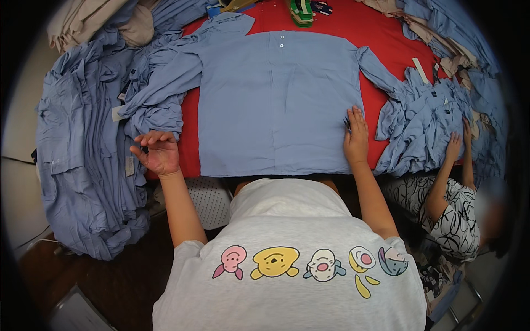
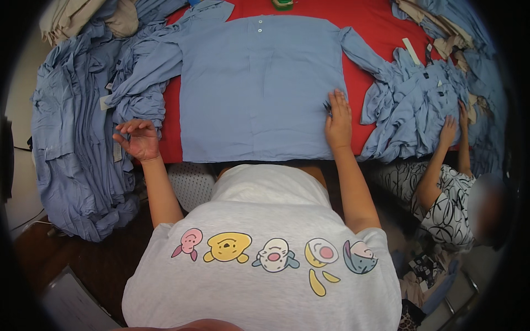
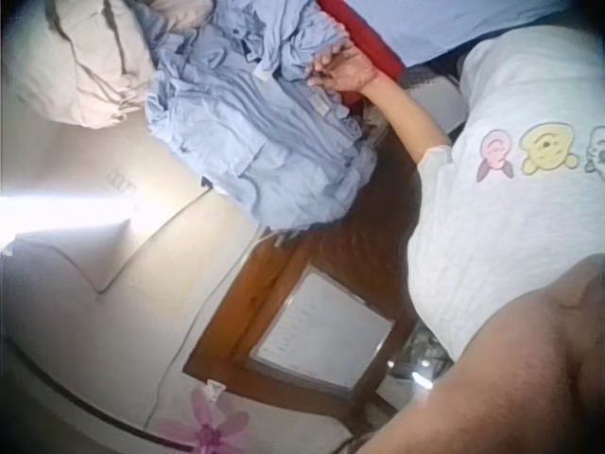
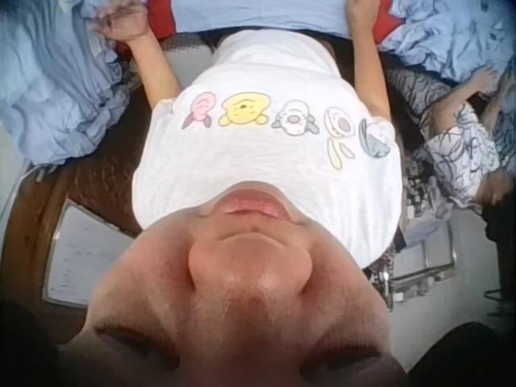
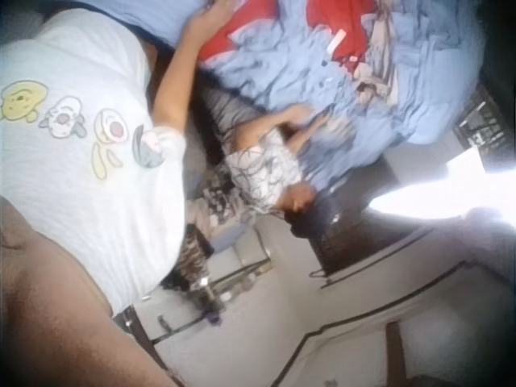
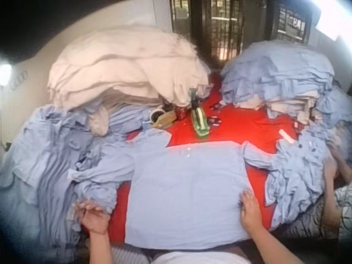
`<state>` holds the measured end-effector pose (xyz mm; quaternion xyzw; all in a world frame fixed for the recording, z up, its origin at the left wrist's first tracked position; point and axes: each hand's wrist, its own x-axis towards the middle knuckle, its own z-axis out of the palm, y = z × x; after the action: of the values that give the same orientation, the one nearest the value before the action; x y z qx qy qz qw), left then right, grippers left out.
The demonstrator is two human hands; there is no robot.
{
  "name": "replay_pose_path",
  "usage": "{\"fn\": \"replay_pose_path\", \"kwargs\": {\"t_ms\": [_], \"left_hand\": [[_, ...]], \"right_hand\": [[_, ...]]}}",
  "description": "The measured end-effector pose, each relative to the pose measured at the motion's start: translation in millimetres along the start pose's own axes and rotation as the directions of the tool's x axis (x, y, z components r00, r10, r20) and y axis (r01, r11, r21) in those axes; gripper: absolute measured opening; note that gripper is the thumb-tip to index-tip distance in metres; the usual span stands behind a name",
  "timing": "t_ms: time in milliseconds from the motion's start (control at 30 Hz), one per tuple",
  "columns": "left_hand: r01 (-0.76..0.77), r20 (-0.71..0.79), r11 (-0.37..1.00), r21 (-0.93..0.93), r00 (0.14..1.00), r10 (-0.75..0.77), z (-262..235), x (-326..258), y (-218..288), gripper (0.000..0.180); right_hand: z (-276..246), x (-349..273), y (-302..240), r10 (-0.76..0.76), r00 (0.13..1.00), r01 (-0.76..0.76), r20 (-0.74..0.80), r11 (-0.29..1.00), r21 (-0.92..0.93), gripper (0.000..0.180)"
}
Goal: The person repeatedly picks up light blue shirts from a pile, lays them flat on a red table, and uses small scissors to trim loose threads or tags from the collar, cuffs, and hem. After trimming, the person folds each shirt and places it on a growing stack to the left.
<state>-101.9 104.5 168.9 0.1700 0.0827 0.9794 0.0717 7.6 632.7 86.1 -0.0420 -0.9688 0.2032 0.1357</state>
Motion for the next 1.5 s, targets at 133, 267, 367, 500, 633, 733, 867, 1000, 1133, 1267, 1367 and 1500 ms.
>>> {"fn": "replay_pose_path", "kwargs": {"t_ms": [133,267,367,500,633,733,867,1000,1133,1267,1367,1500], "left_hand": [[0.181,-0.567,0.898,0.402,0.819,0.088,7,-14,-37,0.027],[0.597,-0.589,0.012,0.802,0.794,-0.149,-19,-25,-126,0.040],[0.090,-0.231,-0.411,0.907,0.923,-0.307,-21,-18,-184,0.061],[-0.148,-0.213,-0.710,0.688,0.895,-0.393,-26,-10,-211,0.085],[-0.181,-0.227,-0.735,0.653,0.879,-0.418,-37,-9,-212,0.099],[-0.189,-0.221,-0.741,0.644,0.882,-0.417,-39,-8,-213,0.100],[-0.177,-0.237,-0.752,0.635,0.882,-0.408,-39,-9,-213,0.102],[-0.192,-0.226,-0.747,0.636,0.880,-0.419,-40,-7,-213,0.103],[-0.182,-0.218,-0.749,0.636,0.889,-0.402,-42,-12,-210,0.102],[-0.200,-0.182,-0.735,0.648,0.896,-0.405,-43,-11,-212,0.097],[-0.159,-0.131,-0.674,0.722,0.924,-0.359,-43,-9,-203,0.078],[0.083,-0.181,-0.481,0.873,0.970,-0.160,-55,5,-166,0.053]], "right_hand": [[1,8,-3,0.000,0.999,-0.002,-0.039,0.999,-0.040,0.061],[10,24,-16,-0.029,0.993,0.023,-0.112,0.998,-0.056,0.051],[19,43,-62,-0.047,0.998,0.063,-0.048,0.901,0.428,0.035],[45,57,-117,-0.082,0.973,-0.029,0.214,0.883,0.468,0.023],[61,58,-126,-0.127,0.975,0.070,0.183,0.955,0.288,0.017],[62,62,-129,-0.212,0.954,0.175,0.211,0.968,0.179,0.014],[64,65,-139,-0.211,0.907,0.229,0.364,0.973,-0.007,0.021],[59,57,-118,-0.057,0.958,0.044,0.280,0.998,0.054,0.026],[13,50,-38,0.196,0.978,-0.191,-0.067,0.979,0.069,0.028],[-44,34,56,0.623,0.779,-0.598,-0.076,0.773,0.211,0.037],[-60,14,72,0.663,0.747,-0.615,-0.038,0.713,0.337,0.042],[-36,-4,47,0.589,0.808,-0.513,-0.007,0.709,0.483,0.032]]}}
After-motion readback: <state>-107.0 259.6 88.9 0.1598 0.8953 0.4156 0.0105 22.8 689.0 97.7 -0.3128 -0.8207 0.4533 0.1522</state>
